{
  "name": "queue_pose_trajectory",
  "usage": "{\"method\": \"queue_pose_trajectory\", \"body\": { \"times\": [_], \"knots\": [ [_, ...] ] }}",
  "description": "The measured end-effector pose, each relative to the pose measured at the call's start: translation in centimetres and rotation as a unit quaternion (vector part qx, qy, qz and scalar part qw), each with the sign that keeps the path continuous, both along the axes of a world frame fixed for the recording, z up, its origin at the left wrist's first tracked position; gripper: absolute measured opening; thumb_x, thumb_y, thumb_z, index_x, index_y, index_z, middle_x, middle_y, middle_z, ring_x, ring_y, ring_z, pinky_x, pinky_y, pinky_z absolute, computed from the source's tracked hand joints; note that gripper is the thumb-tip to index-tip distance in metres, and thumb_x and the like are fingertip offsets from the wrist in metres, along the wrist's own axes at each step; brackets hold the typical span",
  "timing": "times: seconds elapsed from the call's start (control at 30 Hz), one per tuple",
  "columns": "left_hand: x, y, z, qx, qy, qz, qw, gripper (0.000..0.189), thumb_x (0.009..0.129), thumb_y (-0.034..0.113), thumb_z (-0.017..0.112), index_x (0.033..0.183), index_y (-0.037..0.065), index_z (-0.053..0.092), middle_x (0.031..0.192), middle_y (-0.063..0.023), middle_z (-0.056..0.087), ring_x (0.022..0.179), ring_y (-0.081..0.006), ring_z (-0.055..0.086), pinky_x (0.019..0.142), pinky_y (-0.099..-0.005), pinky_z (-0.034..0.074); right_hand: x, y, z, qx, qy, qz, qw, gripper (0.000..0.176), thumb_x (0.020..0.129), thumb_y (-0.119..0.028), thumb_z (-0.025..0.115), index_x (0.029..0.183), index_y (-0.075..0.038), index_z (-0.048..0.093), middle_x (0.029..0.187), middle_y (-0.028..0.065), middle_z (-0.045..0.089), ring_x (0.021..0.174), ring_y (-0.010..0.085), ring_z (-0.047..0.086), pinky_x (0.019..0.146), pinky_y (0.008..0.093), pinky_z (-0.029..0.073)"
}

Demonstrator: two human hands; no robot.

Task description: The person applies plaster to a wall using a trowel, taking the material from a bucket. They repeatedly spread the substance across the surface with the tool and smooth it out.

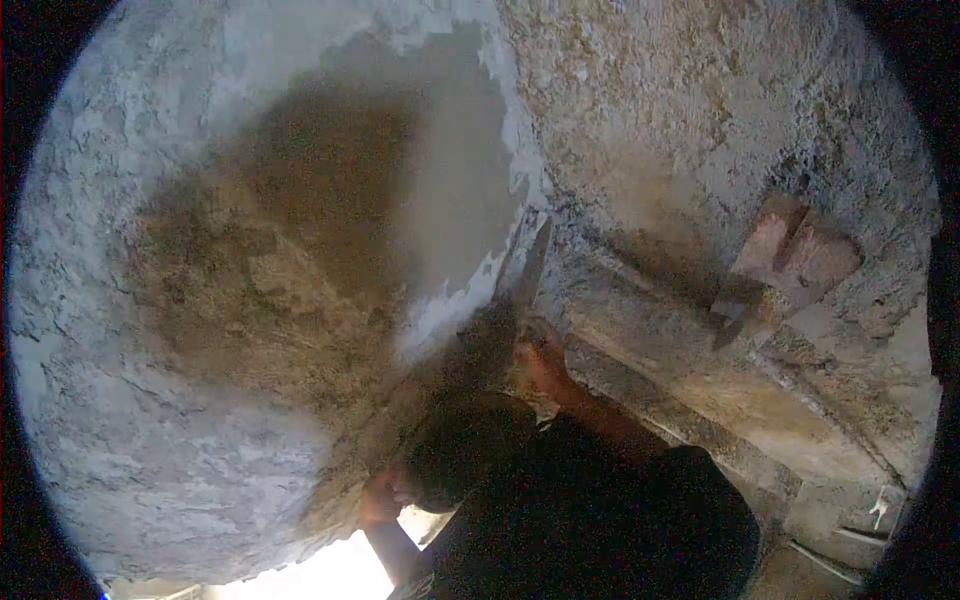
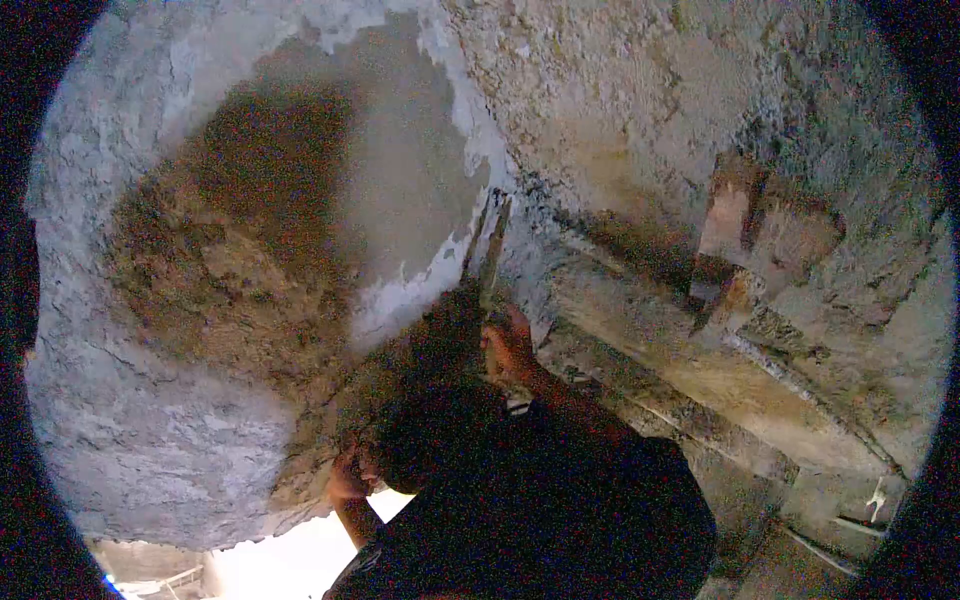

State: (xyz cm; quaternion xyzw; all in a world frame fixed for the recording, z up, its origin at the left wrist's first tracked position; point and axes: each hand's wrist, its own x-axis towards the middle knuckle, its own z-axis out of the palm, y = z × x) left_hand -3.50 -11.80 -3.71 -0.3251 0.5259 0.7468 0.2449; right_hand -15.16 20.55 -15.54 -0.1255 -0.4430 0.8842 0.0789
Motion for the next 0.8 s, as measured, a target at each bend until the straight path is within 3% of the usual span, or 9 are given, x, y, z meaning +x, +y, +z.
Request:
{"method": "queue_pose_trajectory", "body": {
  "times": [0.07, 0.17, 0.3, 0.33, 0.4, 0.57, 0.63, 0.67, 0.8],
  "knots": [
    [0.7, -2.0, -2.9, -0.129, 0.030, -0.017, 0.991, 0.024, 0.079, 0.036, 0.048, 0.078, 0.013, 0.047, 0.059, -0.0001, 0.043, 0.044, -0.0115, 0.034, 0.039, -0.0241, 0.025, -0.6, 0.0, -1.5, -0.069, 0.015, 0.005, 0.998, 0.058, 0.070, -0.005, 0.056, 0.121, -0.004, 0.029, 0.085, 0.0118, 0.051, 0.062, 0.0157, 0.051, 0.051, 0.0310, 0.045],
    [0.7, -3.1, -3.9, 0.236, 0.067, -0.002, 0.969, 0.019, 0.081, 0.021, 0.049, 0.083, 0.002, 0.050, 0.064, -0.0090, 0.049, 0.053, -0.0202, 0.049, 0.044, -0.0327, 0.039, -1.6, -0.6, -4.3, -0.037, 0.007, -0.031, 0.999, 0.065, 0.073, -0.013, 0.062, 0.126, -0.002, 0.024, 0.088, 0.0104, 0.052, 0.072, 0.0204, 0.052, 0.063, 0.0351, 0.045],
    [0.9, -5.4, -7.4, -0.173, 0.135, -0.165, 0.962, 0.019, 0.084, 0.029, 0.043, 0.075, 0.012, 0.046, 0.054, 0.0024, 0.036, 0.041, -0.0107, 0.031, 0.034, -0.0233, 0.022, -3.3, -0.4, -6.9, -0.018, -0.002, 0.013, 1.000, 0.071, 0.073, -0.012, 0.065, 0.128, -0.007, 0.021, 0.101, 0.0126, 0.046, 0.082, 0.0235, 0.050, 0.068, 0.0391, 0.044],
    [0.8, -4.4, -5.4, -0.030, 0.096, -0.097, 0.990, 0.011, 0.080, 0.023, 0.048, 0.081, 0.012, 0.048, 0.062, -0.0011, 0.044, 0.048, -0.0150, 0.039, 0.039, -0.0272, 0.029, -3.1, -0.4, -5.9, -0.097, 0.107, -0.006, 0.990, 0.073, 0.073, -0.014, 0.064, 0.130, -0.008, 0.018, 0.106, 0.0139, 0.043, 0.085, 0.0248, 0.050, 0.070, 0.0403, 0.044],
    [0.8, -3.7, -4.7, 0.115, 0.051, -0.021, 0.992, 0.013, 0.076, 0.017, 0.054, 0.087, 0.012, 0.050, 0.070, -0.0046, 0.052, 0.054, -0.0192, 0.047, 0.044, -0.0310, 0.037, -4.8, 0.4, -11.6, 0.212, -0.013, 0.018, 0.977, 0.071, 0.077, -0.021, 0.060, 0.131, -0.010, 0.015, 0.111, 0.0150, 0.040, 0.087, 0.0258, 0.050, 0.073, 0.0403, 0.043],
    [1.3, -2.4, -2.7, 0.156, 0.066, 0.052, 0.984, 0.018, 0.080, 0.022, 0.050, 0.088, 0.005, 0.050, 0.065, -0.0059, 0.052, 0.053, -0.0211, 0.046, 0.045, -0.0331, 0.037, -4.4, -1.0, -2.5, 0.340, 0.017, -0.152, 0.928, 0.060, 0.073, -0.030, 0.058, 0.114, 0.007, 0.035, 0.100, 0.0202, 0.048, 0.088, 0.0301, 0.048, 0.079, 0.0371, 0.038],
    [1.7, -3.3, -4.9, 0.222, 0.044, 0.108, 0.968, 0.020, 0.081, 0.022, 0.047, 0.086, 0.003, 0.051, 0.065, -0.0076, 0.053, 0.054, -0.0226, 0.049, 0.045, -0.0337, 0.038, -6.5, -0.3, -9.0, 0.300, 0.060, -0.090, 0.948, 0.060, 0.077, -0.024, 0.056, 0.121, 0.004, 0.027, 0.109, 0.0187, 0.043, 0.096, 0.0293, 0.045, 0.080, 0.0379, 0.039],
    [1.9, -3.7, -5.8, 0.016, 0.212, -0.034, 0.977, 0.020, 0.082, 0.022, 0.046, 0.086, 0.003, 0.051, 0.066, -0.0084, 0.053, 0.055, -0.0235, 0.049, 0.046, -0.0337, 0.038, -6.0, -0.2, -8.5, 0.366, 0.040, -0.077, 0.926, 0.057, 0.078, -0.021, 0.054, 0.122, 0.004, 0.027, 0.113, 0.0188, 0.041, 0.100, 0.0293, 0.044, 0.082, 0.0379, 0.038],
    [1.0, -1.9, -3.0, 0.312, 0.142, 0.015, 0.939, 0.023, 0.079, 0.025, 0.049, 0.083, 0.003, 0.052, 0.069, -0.0102, 0.053, 0.057, -0.0227, 0.049, 0.048, -0.0329, 0.037, -2.6, 1.1, -2.3, 0.500, -0.023, 0.044, 0.865, 0.050, 0.081, -0.019, 0.050, 0.121, 0.002, 0.031, 0.120, 0.0196, 0.038, 0.107, 0.0310, 0.041, 0.084, 0.0383, 0.038]
  ]
}}
